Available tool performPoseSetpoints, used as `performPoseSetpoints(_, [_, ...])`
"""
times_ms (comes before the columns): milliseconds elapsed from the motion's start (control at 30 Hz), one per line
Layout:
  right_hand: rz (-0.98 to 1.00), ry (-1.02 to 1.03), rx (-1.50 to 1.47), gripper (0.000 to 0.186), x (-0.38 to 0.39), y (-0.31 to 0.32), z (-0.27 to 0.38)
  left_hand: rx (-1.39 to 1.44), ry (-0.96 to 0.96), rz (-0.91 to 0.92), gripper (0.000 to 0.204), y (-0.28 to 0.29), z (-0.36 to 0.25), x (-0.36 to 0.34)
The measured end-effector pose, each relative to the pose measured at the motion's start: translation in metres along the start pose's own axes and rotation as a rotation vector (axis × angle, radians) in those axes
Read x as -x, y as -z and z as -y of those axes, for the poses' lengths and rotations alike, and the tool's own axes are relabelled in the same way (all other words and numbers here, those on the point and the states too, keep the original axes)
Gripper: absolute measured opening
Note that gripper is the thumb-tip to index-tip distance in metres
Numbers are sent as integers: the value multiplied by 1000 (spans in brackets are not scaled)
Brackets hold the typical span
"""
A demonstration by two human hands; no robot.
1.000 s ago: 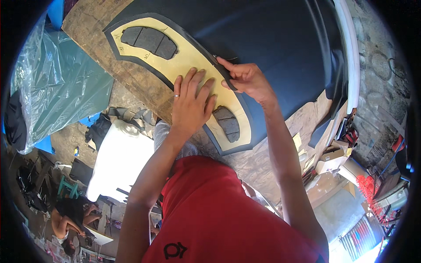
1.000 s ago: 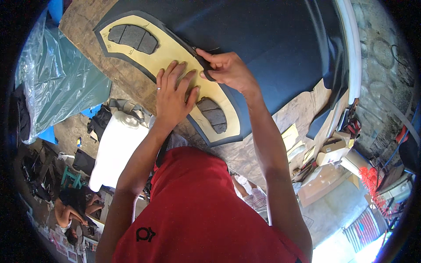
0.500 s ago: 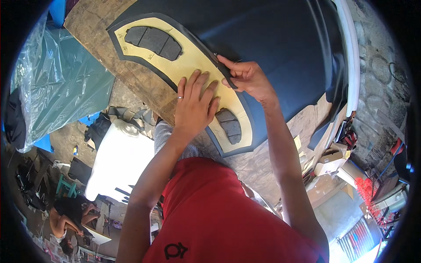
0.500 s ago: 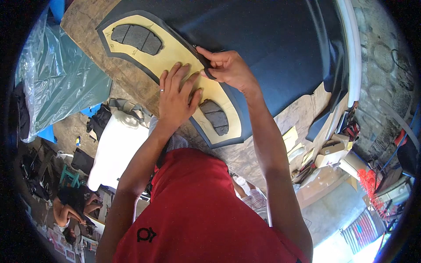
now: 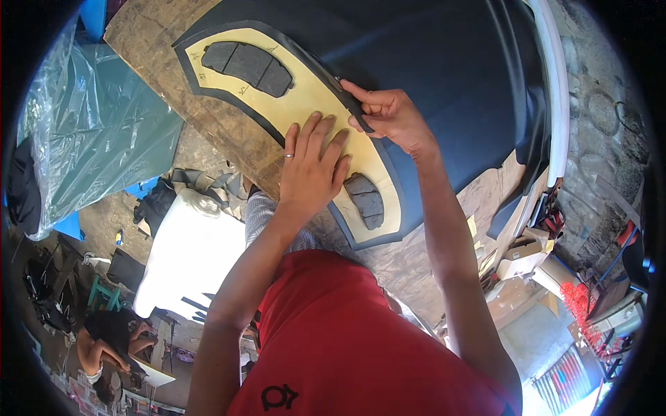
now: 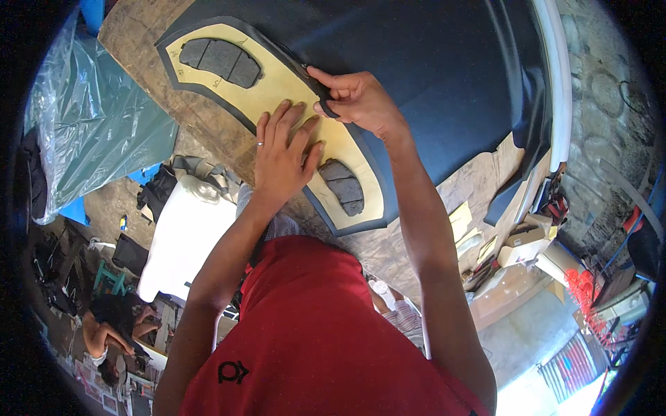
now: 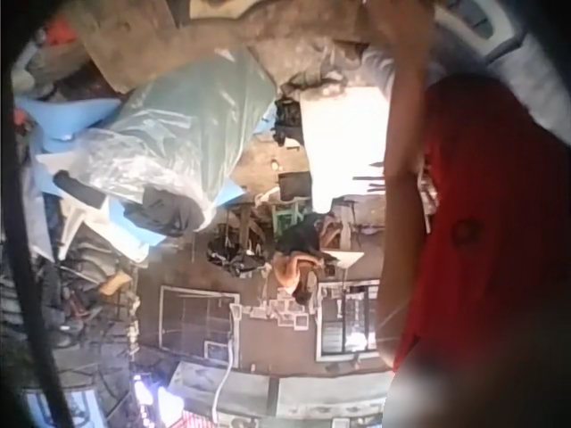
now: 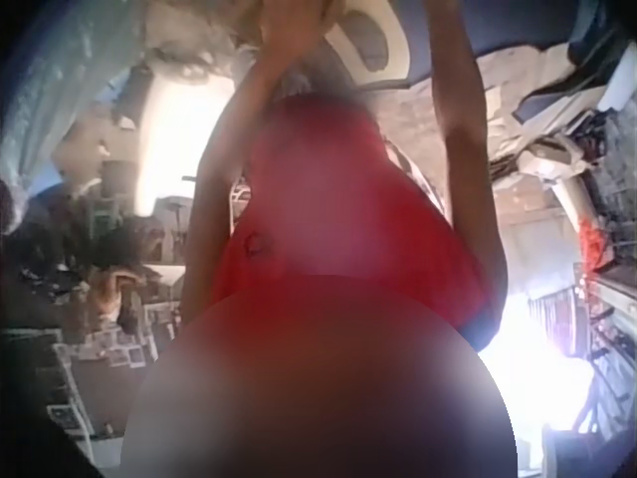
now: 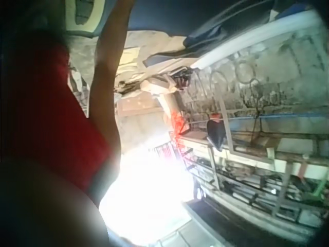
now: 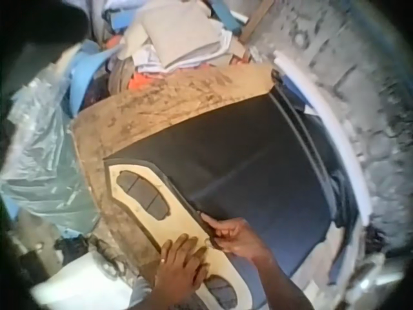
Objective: Cutting out patterns from black leather/vinyl material for upholstery using templates.
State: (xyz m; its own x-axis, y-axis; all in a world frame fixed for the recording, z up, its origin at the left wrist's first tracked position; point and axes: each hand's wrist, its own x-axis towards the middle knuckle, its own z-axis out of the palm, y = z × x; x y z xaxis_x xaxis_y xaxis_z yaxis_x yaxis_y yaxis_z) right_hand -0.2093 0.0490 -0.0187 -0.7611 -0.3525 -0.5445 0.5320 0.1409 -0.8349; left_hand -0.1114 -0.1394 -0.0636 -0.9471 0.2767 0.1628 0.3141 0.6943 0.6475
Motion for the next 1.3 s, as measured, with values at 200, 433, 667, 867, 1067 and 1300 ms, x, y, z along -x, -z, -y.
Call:
performPoseSetpoints(200, [-2,7,12,60,-7,-3,3,3,3,-4,43,1,-1,-1])
performPoseSetpoints(433, [13,-5,-19,60,-6,-1,0,-8,7,3,45,-1,0,2])
performPoseSetpoints(667, [107,294,-475,71,46,17,2,154,-16,-84,45,11,-8,-6])
performPoseSetpoints(867, [-174,437,-484,65,180,47,-17,-229,-250,-138,42,32,29,-101])
performPoseSetpoints(1067, [-562,384,-436,66,343,33,-125,-452,-547,297,30,41,87,-168])
performPoseSetpoints(1300, [-811,128,-686,67,428,-56,-237,-779,-595,264,13,34,58,-158])
